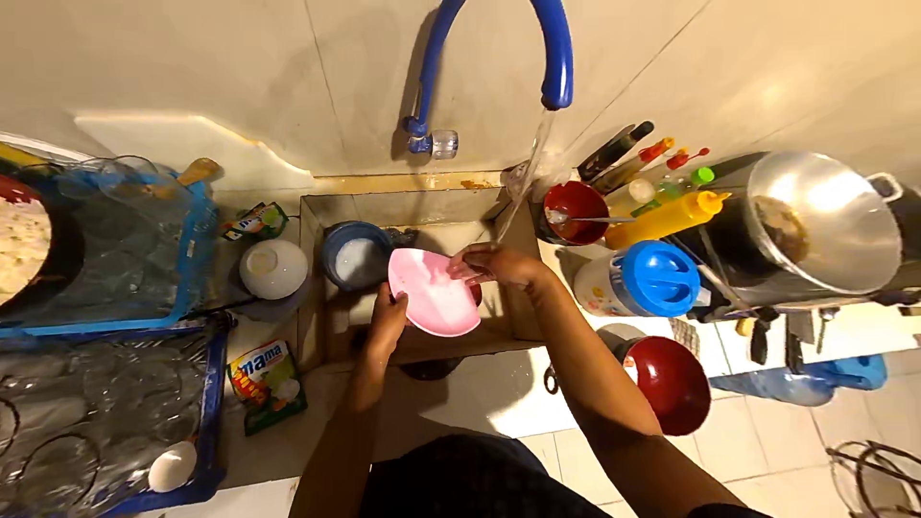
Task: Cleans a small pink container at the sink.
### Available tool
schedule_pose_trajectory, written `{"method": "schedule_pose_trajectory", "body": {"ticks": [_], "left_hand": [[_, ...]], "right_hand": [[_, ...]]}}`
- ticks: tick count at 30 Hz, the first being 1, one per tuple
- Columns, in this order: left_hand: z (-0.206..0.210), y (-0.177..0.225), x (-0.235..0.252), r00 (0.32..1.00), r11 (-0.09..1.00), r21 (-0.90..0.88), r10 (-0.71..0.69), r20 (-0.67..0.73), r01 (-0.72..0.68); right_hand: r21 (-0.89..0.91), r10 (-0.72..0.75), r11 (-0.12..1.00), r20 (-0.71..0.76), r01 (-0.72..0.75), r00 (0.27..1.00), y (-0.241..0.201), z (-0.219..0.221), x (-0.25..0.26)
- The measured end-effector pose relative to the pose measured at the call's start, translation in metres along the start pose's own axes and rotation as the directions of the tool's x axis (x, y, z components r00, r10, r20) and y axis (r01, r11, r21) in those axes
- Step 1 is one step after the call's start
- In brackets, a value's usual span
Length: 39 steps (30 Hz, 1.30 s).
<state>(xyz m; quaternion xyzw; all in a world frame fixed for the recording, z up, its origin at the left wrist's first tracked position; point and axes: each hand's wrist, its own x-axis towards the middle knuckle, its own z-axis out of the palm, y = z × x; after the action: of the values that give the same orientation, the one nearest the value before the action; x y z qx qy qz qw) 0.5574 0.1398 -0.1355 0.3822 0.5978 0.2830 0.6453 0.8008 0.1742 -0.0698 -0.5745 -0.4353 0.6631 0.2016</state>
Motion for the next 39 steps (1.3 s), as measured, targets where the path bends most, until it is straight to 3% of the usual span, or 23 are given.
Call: {"method": "schedule_pose_trajectory", "body": {"ticks": [3,6,9,11,14,17,19,20,22,26,28,31,33,39], "left_hand": [[0.026,0.002,0.02,0.994,0.993,-0.092,-0.072,0.085,0.08],[0.056,0.006,0.03,0.991,0.976,-0.177,-0.117,0.068,0.128],[0.074,0.005,0.035,0.997,0.983,-0.168,-0.08,-0.007,0.078],[0.076,-0.001,0.034,0.997,0.995,-0.086,-0.053,-0.062,0.047],[0.077,-0.007,0.024,0.993,0.999,0.04,-0.015,-0.115,0.02],[0.071,-0.001,0.022,0.986,0.975,0.218,0.066,-0.15,-0.032],[0.064,0.015,0.016,0.986,0.904,0.419,0.134,-0.099,-0.081],[0.061,0.025,0.011,0.984,0.86,0.499,0.166,-0.066,-0.111],[0.056,0.043,0.003,0.965,0.766,0.605,0.264,0.014,-0.218],[0.077,0.042,0.004,0.857,0.571,0.675,0.48,0.186,-0.467],[0.096,0.034,0.009,0.799,0.432,0.707,0.507,0.323,-0.56],[0.116,0.026,0.008,0.714,0.293,0.669,0.462,0.527,-0.683],[0.12,0.024,0.012,0.709,0.281,0.662,0.422,0.565,-0.695],[0.092,0.031,0.015,0.821,0.419,0.721,0.423,0.383,-0.552]], "right_hand": [[0.065,-0.064,0.996,-0.001,0.064,0.998,-0.014,0.004,0.0],[-0.255,-0.217,0.946,-0.037,0.2,0.976,0.011,0.029,0.007],[-0.522,-0.351,0.784,0.072,0.335,0.933,0.067,0.041,0.037],[-0.616,-0.342,0.731,0.038,0.292,0.939,0.096,0.025,0.054],[-0.693,-0.224,0.719,-0.153,0.057,0.962,0.118,0.004,0.073],[-0.631,-0.105,0.775,-0.173,-0.028,0.979,0.103,0.033,0.062],[-0.384,-0.092,0.923,-0.124,0.038,0.988,0.092,0.045,0.039],[-0.2,-0.083,0.979,-0.167,0.049,0.983,0.087,0.045,0.026],[0.005,-0.028,1.0,-0.265,0.03,0.964,0.063,0.029,-0.002],[-0.315,-0.203,0.944,-0.318,0.099,0.926,-0.004,-0.001,-0.054],[-0.377,-0.213,0.921,-0.27,0.1,0.939,-0.033,-0.007,-0.063],[-0.364,-0.138,0.929,-0.166,0.069,0.976,-0.044,-0.014,-0.055],[-0.355,-0.107,0.934,-0.156,0.045,0.982,-0.043,-0.015,-0.048],[-0.413,-0.154,0.908,-0.161,0.076,0.975,-0.044,0.0,-0.051]]}}
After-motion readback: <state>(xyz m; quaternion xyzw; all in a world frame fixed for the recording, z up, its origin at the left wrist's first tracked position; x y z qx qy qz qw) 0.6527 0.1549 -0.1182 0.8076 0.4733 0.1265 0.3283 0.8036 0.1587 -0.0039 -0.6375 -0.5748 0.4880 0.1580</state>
